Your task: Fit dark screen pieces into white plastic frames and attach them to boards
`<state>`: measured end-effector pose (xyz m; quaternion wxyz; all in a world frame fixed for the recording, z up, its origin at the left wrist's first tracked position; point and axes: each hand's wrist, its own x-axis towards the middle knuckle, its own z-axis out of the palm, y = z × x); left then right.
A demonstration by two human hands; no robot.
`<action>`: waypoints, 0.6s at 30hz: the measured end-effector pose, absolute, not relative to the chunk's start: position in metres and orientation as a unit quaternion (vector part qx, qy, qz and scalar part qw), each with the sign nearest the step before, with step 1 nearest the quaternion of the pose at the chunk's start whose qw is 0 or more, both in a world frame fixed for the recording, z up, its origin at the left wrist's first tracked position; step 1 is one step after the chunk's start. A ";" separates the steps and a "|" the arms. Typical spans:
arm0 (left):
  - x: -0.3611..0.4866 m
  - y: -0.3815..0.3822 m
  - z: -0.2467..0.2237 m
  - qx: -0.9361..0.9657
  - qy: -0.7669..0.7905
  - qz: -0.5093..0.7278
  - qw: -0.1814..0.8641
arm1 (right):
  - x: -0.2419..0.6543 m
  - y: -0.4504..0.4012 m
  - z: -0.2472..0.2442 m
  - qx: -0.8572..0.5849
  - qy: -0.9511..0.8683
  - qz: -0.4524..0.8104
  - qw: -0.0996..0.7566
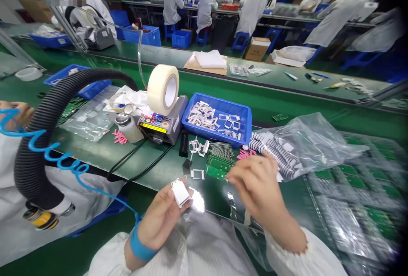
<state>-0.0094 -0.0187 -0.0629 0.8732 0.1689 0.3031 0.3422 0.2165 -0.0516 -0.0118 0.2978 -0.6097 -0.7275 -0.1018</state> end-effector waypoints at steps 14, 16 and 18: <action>-0.012 -0.016 -0.052 0.205 0.311 0.339 0.864 | 0.158 -0.044 0.015 -0.456 -0.854 -0.108 0.227; -0.012 -0.015 -0.051 0.194 0.314 0.336 0.867 | 0.153 -0.044 0.012 -0.456 -0.851 -0.096 0.241; -0.013 -0.015 -0.050 0.179 0.311 0.337 0.871 | 0.147 -0.045 0.008 -0.457 -0.842 -0.076 0.277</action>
